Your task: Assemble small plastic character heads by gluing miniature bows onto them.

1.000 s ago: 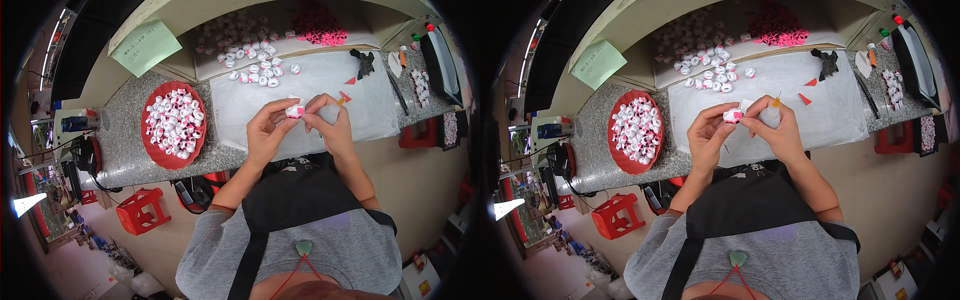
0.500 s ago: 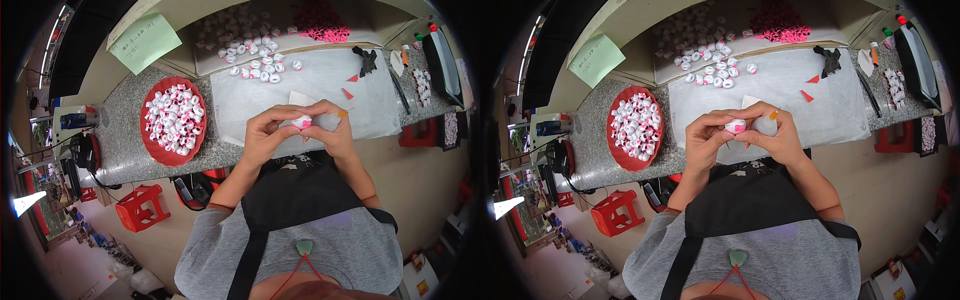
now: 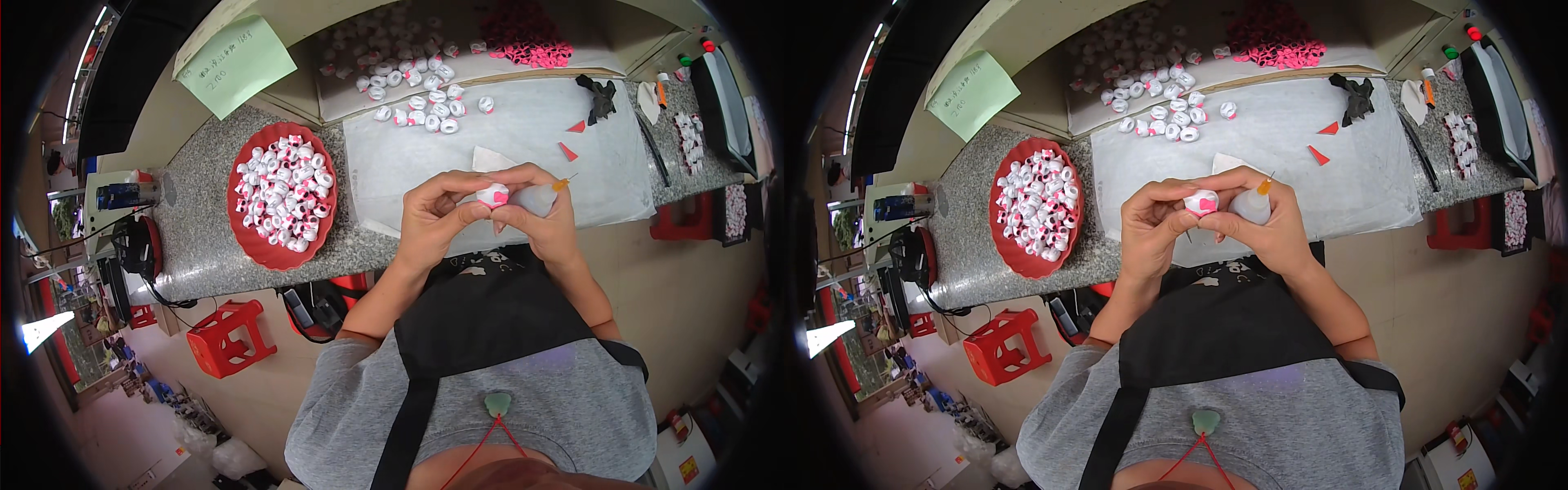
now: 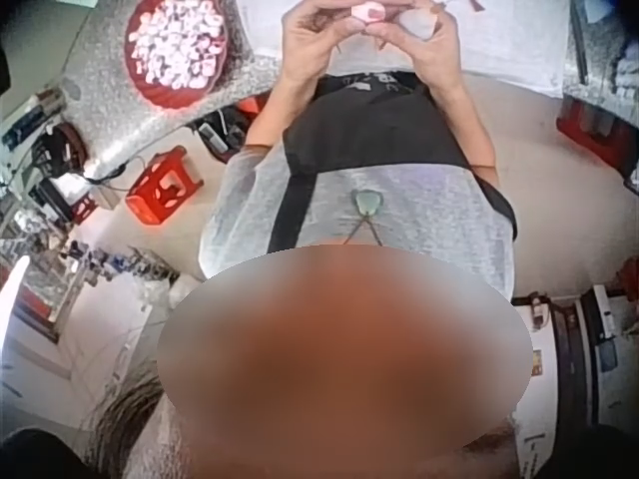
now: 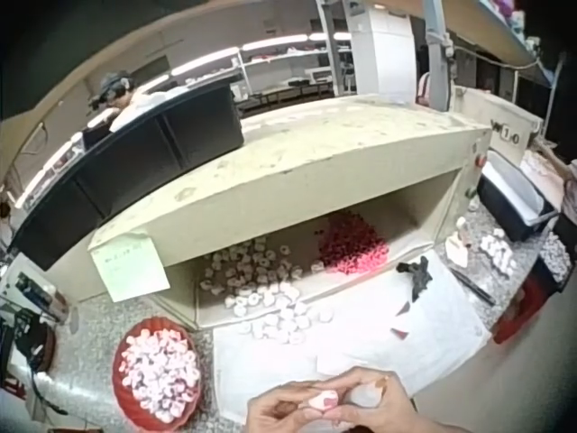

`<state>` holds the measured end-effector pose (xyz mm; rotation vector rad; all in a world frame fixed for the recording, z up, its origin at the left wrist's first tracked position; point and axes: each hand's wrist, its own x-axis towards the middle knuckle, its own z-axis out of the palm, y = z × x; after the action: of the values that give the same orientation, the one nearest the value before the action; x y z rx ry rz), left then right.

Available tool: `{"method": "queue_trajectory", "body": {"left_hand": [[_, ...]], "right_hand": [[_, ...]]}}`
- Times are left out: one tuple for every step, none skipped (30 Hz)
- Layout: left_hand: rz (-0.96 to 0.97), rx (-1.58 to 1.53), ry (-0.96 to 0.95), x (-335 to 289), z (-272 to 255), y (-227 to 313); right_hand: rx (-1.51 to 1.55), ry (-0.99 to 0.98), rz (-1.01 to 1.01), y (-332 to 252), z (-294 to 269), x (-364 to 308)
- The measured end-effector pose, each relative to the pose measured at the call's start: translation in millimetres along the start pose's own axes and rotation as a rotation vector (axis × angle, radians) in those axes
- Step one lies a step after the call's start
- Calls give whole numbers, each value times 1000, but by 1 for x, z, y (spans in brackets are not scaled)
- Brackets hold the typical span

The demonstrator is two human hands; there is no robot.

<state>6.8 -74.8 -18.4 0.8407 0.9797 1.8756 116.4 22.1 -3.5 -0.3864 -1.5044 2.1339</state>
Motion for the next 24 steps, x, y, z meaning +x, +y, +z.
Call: {"method": "queue_trajectory", "body": {"left_hand": [[-21, -54, 38, -1, 1, -1], [-43, -108, 75, -1, 2, -3], [-41, -107, 76, -1, 3, -4], [-73, -133, 153, 0, 2, -7], [-106, -158, 224, 2, 2, -8], [-108, -159, 220, 3, 0, -8], [-123, -180, 217, 3, -3, -10], [-138, -203, 216, 3, -5, -11], [-138, -207, 214, 2, -7, -11], [-131, -215, 230, 2, -9, -12], [-124, -223, 246, 2, -10, -13], [-126, -230, 244, 2, -12, -14], [-107, -196, 265, 2, -13, -14], [-89, -161, 284, 3, -15, -14], [-99, -173, 297, 4, -16, -14], [-96, -164, 301, 4, -17, -13], [-93, -154, 309, 3, -19, -13], [-89, -145, 317, 2, -19, -13], [-80, -134, 329, 1, -19, -11], [-66, -124, 337, -1, -18, -9], [-53, -115, 343, -3, -18, -7], [-49, -110, 352, -4, -18, -6], [-40, -97, 351, -5, -19, -7], [-33, -86, 347, -6, -20, -7]], "right_hand": [[1, -3, 0, -1, 0, 0], [-1, 6, 23, -3, 1, 1], [-4, 16, 47, -4, 1, 1], [-117, 90, 11, -5, -4, 3], [-229, 168, -28, -8, -15, 5], [-406, 282, -73, -5, -35, 8], [-583, 398, -116, -1, -59, 10], [-690, 478, -54, 2, -84, 9], [-796, 556, 10, 4, -99, 8], [-805, 562, 12, 7, -104, 7], [-823, 533, 19, 9, -108, 6], [-840, 503, 26, 12, -111, 5], [-924, 389, -108, 22, -107, 6], [-977, 276, -181, 29, -94, 10], [-1025, 159, -254, 35, -80, 15], [-1016, 156, -258, 41, -67, 20], [-1067, 157, -171, 47, -55, 23], [-1117, 156, -83, 51, -47, 25], [-1222, 135, 8, 53, -45, 28], [-1213, 123, 0, 55, -48, 29], [-1123, 118, -16, 57, -54, 29], [-1036, 114, -27, 59, -56, 30], [-704, 83, 53, 44, -47, 29], [-705, 73, 53, 34, -38, 27]]}}
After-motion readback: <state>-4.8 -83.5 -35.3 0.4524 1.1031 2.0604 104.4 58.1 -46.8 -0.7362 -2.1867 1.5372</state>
